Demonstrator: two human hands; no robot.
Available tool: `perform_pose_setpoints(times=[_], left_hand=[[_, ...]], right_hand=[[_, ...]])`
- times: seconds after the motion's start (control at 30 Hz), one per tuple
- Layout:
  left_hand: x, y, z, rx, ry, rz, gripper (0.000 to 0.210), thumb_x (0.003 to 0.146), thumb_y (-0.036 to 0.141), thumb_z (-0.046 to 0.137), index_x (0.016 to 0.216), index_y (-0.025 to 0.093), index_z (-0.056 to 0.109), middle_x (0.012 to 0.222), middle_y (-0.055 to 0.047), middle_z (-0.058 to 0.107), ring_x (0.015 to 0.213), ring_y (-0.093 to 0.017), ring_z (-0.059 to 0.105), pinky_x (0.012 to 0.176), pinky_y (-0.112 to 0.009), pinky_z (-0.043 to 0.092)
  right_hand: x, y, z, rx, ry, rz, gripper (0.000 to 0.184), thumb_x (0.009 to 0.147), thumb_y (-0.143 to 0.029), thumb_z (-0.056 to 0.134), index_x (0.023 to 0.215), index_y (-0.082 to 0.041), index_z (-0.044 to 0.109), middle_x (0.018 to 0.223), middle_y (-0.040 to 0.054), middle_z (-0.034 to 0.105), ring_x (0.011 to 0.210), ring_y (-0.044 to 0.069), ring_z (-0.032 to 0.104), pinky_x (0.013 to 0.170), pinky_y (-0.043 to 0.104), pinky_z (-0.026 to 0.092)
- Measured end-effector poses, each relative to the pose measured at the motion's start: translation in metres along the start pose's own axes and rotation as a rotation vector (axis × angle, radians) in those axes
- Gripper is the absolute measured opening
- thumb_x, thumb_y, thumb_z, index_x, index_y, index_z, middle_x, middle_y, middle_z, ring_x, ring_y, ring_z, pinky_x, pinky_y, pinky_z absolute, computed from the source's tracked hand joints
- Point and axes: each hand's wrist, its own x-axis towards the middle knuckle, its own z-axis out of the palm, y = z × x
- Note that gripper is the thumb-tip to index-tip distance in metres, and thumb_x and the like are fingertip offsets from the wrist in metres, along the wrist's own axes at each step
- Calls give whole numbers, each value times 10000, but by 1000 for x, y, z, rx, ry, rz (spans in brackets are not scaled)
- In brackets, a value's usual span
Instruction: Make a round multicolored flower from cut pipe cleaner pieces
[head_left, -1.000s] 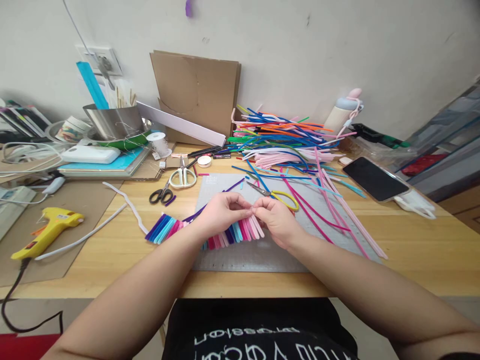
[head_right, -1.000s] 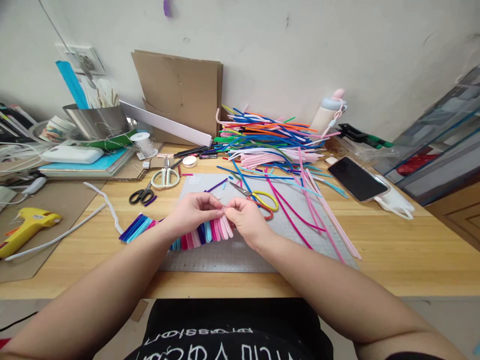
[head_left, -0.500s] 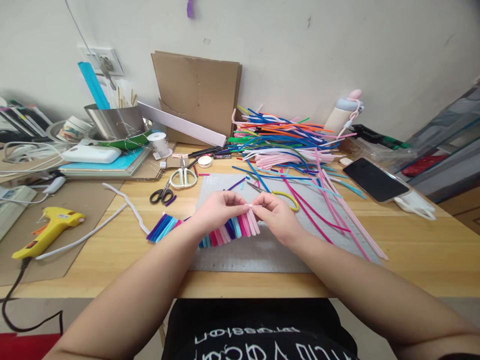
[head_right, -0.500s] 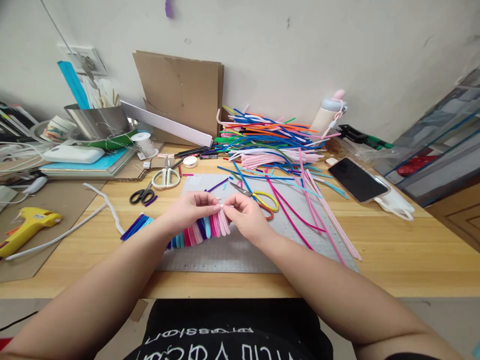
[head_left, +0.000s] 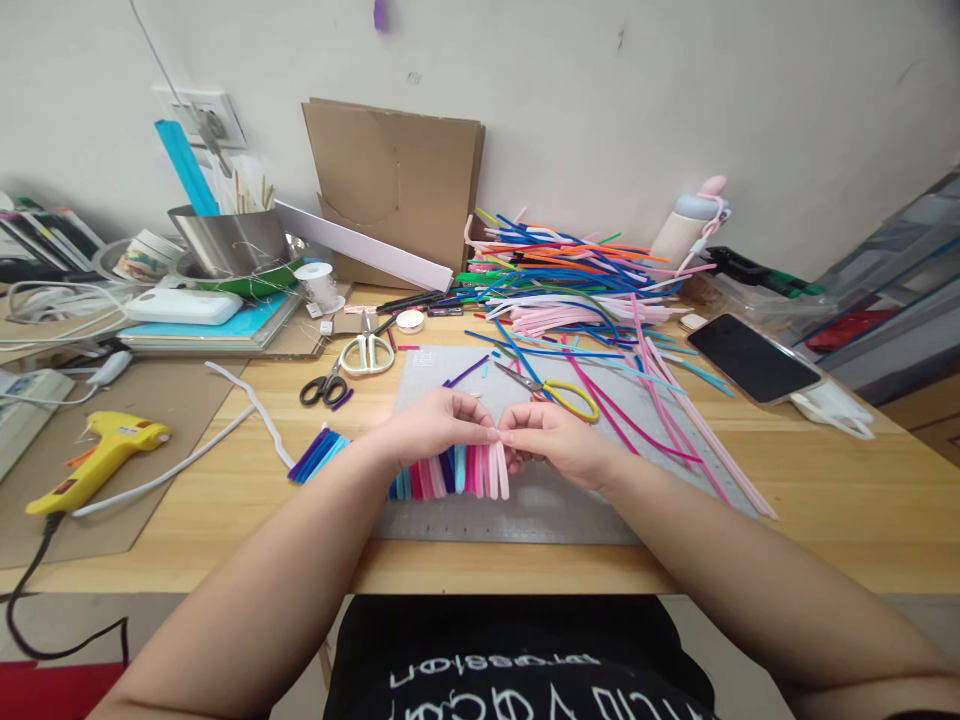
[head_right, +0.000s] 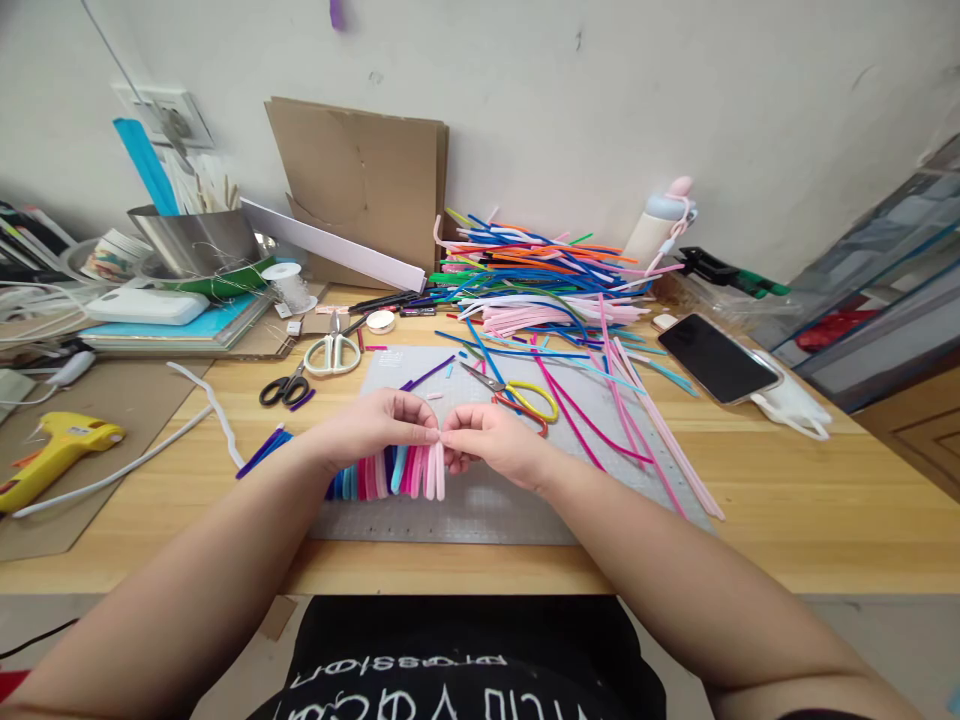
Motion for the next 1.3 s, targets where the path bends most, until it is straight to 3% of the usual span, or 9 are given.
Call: perform_pose_setpoints(times=[0.47, 0.63, 0.83, 1.0, 1.1, 1.23, 1.3], left_hand=[[1, 2, 3, 31, 6, -34, 196, 680, 318, 676, 730, 129, 665, 652, 13, 590, 618, -98, 493, 637, -232, 379], [-1, -4, -11, 167, -67, 13, 283, 738, 386, 613, 905, 164, 663, 838, -18, 669, 742, -134, 574, 709, -250, 426], [4, -13, -14, 368, 13, 47, 208, 721, 316, 618, 862, 170, 657, 805, -15, 688, 728, -147, 600, 667, -242, 441], [12, -20, -2, 334, 162, 168, 261, 709, 327, 648, 915, 166, 648, 870, -48, 691, 788, -163, 621, 715, -267, 468], [12, -22, -6, 357, 228, 141, 331, 728, 394, 627, 961, 160, 648, 905, -66, 693, 805, -175, 626, 718, -281, 473], [13, -23, -10, 441, 117, 37, 258, 748, 393, 592, 821, 158, 670, 747, -27, 691, 659, -157, 600, 625, -269, 450], [14, -20, -9, 424, 110, 43, 270, 752, 382, 588, 864, 151, 671, 779, -35, 698, 683, -159, 611, 648, -274, 460]], right_hand=[[1, 4, 3, -199, 76, -105, 193, 751, -281, 611, 640, -156, 515, 548, -34, 547, 498, 85, 523, 492, 213, 415], [5, 3, -5, -292, 98, -92, 222, 789, -333, 585, 672, -158, 515, 571, -26, 549, 530, 93, 521, 524, 224, 411], [6, 1, -13, -352, -32, -27, 320, 818, -472, 544, 812, -152, 552, 646, -5, 588, 569, 101, 542, 543, 225, 416], [5, 4, -15, -535, 3, -46, 354, 837, -482, 513, 726, -149, 557, 572, -25, 524, 509, 87, 464, 477, 207, 343], [8, 6, -24, -553, 2, -63, 363, 834, -482, 515, 730, -140, 575, 589, -22, 525, 524, 85, 464, 485, 201, 350], [10, 5, -38, -518, -34, -13, 370, 808, -503, 538, 769, -139, 590, 616, -18, 548, 525, 84, 488, 504, 201, 398], [9, 2, -43, -527, -53, 25, 374, 794, -516, 549, 762, -145, 584, 592, -24, 545, 486, 76, 481, 468, 192, 387]])
